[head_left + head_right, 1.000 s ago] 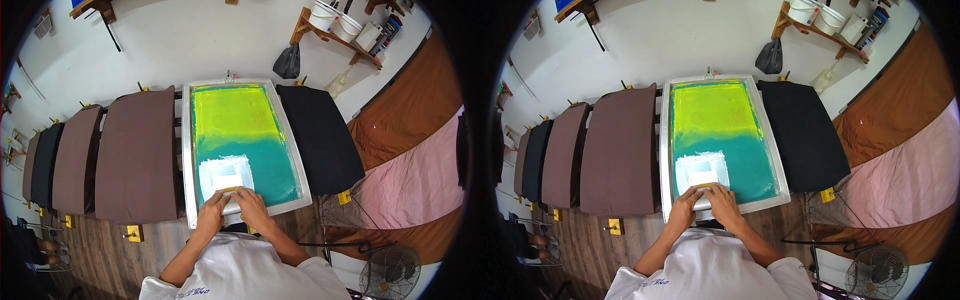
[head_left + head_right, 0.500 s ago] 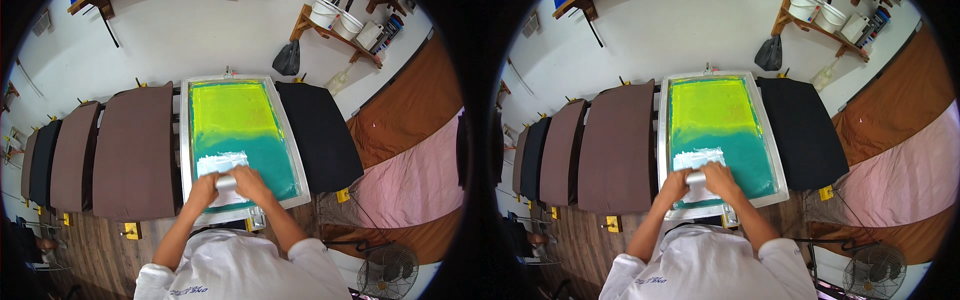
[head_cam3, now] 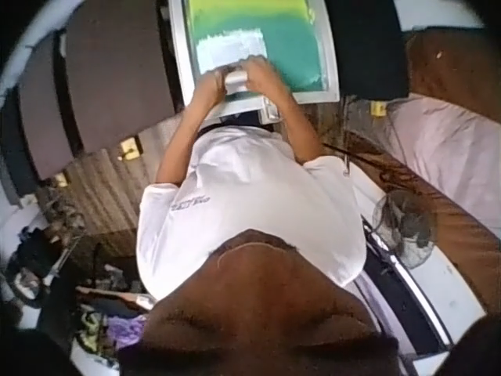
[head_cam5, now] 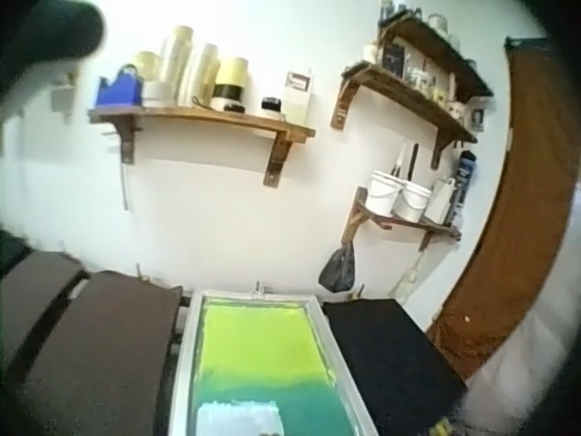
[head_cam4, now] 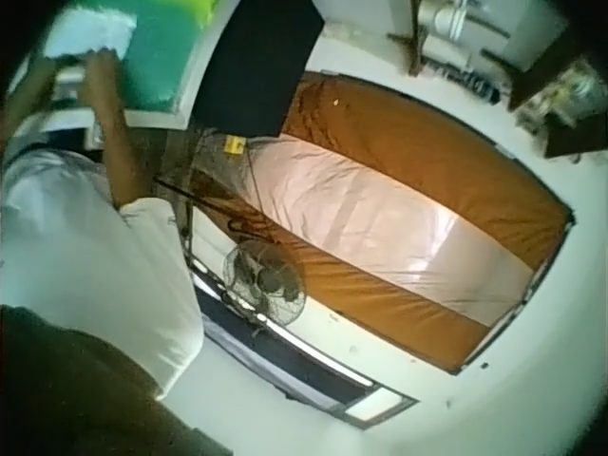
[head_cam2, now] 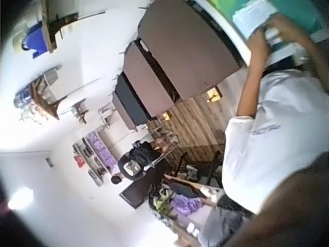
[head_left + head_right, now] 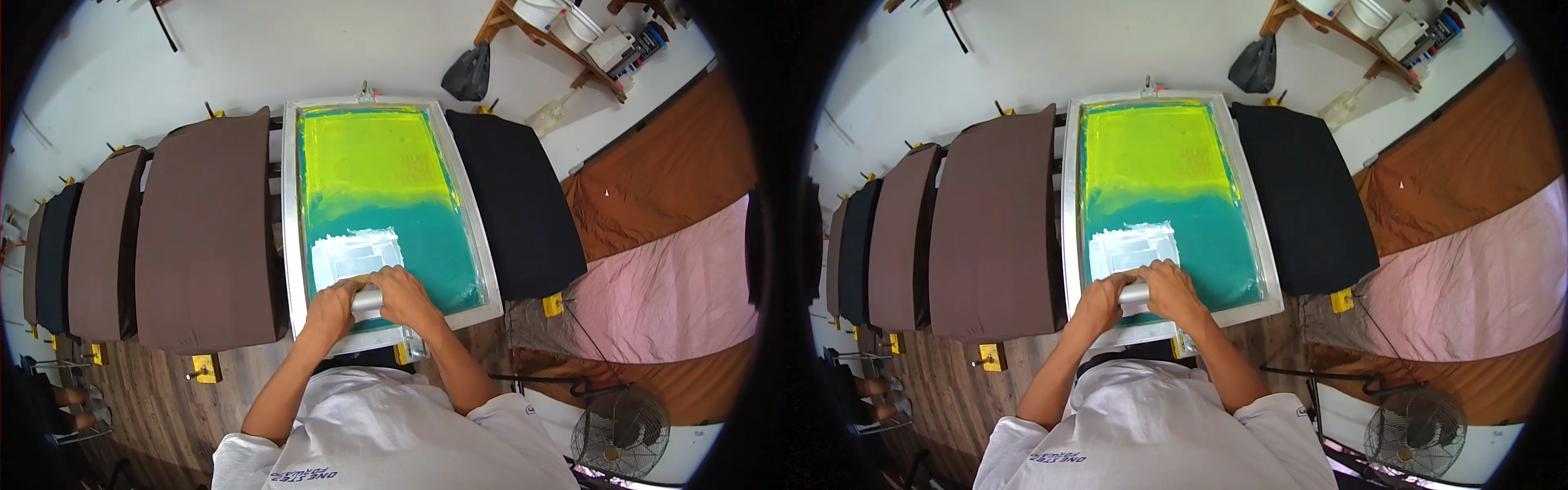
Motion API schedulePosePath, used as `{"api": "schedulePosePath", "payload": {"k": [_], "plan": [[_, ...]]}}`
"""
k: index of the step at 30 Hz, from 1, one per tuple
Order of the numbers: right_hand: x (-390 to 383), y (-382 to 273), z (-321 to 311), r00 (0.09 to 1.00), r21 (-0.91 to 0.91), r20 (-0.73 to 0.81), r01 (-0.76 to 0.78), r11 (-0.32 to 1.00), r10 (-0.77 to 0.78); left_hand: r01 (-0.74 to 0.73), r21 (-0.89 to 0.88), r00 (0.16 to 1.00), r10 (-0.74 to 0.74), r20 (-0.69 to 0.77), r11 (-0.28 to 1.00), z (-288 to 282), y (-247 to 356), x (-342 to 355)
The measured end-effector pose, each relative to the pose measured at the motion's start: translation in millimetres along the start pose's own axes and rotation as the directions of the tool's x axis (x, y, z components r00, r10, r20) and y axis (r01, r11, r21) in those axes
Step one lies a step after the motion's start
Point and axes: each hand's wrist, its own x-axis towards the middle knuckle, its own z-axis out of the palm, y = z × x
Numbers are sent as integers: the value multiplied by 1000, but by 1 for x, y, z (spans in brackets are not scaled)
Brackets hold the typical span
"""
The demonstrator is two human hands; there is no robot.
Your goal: Applying white ink to a screen-printing frame using a squeegee to print a design.
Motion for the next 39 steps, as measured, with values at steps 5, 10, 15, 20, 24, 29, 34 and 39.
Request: {"api": "schedulePosePath", "payload": {"k": [5, 10, 15, 20, 24, 29, 34, 39], "plan": [[-36, -13, 6, 994, 55, 93, -70, 996, 65, -22, -12, 999, 22, 41, 1000, 4, 16, -34], [-53, -16, 4, 983, 13, 148, -108, 994, 105, -42, 36, 999, 42, -3, 998, 18, 19, -44], [-93, -11, -17, 981, 324, -134, -89, 942, 139, -31, 90, 998, 36, -46, 995, 23, 12, -49], [-178, 42, 44, 820, 465, -45, -488, 738, 570, -7, 99, 1000, 5, 23, 995, 13, 20, -43], [-182, 32, 70, 695, 817, 386, -562, 125, 606, -47, 178, 999, 48, -1, 983, 17, 16, -42], [-174, 34, 68, 617, 808, 531, -576, -127, 580, -46, 205, 999, 39, 38, 978, 7, 18, -38], [-189, 66, 99, 727, 804, 584, -459, -377, 362, -57, 221, 998, 59, -2, 974, 3, 20, -32], [-196, 74, 118, 748, 828, 550, -430, -361, 372, -66, 191, 998, 65, 11, 979, 4, 15, -26]]}}
